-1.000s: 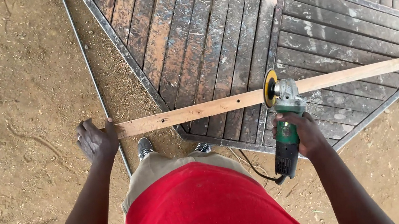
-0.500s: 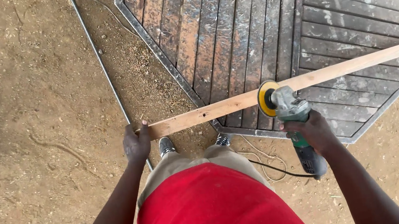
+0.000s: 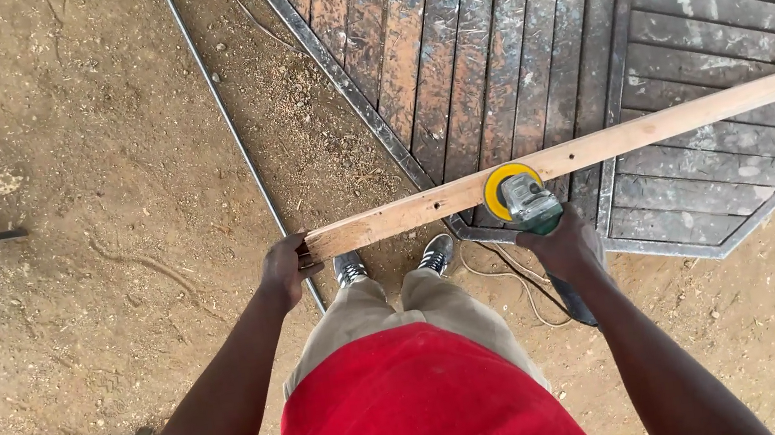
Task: Sanding a long wooden plank using a power angle grinder with a sanding attachment on a metal slatted table.
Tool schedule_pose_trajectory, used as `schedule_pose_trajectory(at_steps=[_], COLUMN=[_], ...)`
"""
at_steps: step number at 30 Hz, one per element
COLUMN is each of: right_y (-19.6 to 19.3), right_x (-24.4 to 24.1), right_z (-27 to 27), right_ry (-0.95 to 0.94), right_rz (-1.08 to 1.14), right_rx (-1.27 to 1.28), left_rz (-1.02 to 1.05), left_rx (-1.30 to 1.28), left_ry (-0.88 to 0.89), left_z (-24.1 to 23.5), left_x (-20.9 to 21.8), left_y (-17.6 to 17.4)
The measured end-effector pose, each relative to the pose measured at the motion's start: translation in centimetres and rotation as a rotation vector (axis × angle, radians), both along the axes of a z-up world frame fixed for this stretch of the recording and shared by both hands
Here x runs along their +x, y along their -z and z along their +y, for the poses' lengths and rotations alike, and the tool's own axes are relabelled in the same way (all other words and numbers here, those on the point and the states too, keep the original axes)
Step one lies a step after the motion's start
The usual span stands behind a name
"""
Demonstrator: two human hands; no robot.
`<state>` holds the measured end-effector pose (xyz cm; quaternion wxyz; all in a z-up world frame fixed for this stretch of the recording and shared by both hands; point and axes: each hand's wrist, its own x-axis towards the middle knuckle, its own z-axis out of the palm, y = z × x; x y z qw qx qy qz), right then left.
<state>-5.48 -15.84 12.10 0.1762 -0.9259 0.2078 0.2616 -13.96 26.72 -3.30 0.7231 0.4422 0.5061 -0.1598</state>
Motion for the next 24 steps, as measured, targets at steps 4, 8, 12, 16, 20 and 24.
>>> schedule_pose_trajectory(at_steps=[4,8,12,16,20,24], right_y=[-1.1,-3.9,-2.9,-4.9,-3.3,-7.9], right_x=[-1.0,-2.9,-4.1,-4.2,-3.7,-2.1], right_z=[5.7,12.6,17.8,21.4,19.2,15.9], right_ry=[-0.083,-0.246,-0.379,-0.508,-0.393,-0.073], right_rz=[0.066,0.218,0.270,0.289,0.227,0.119], right_rx=[-0.032,-0.024,0.072,0.090,0.118,0.071], left_rz=[0.015,0.027,0.059,0.062,0.057,0.047], left_rx=[-0.014,-0.031,-0.044,-0.059,-0.076,-0.094], left_ry=[-0.023,0.052,0.213,0.292,0.308,0.305], left_z=[0.3,1.0,2.0,2.8,2.9,3.2], left_x=[0.4,0.6,1.2,1.2,1.0,1.5], left_y=[0.3,1.3,0.1,2.0,2.1,2.7])
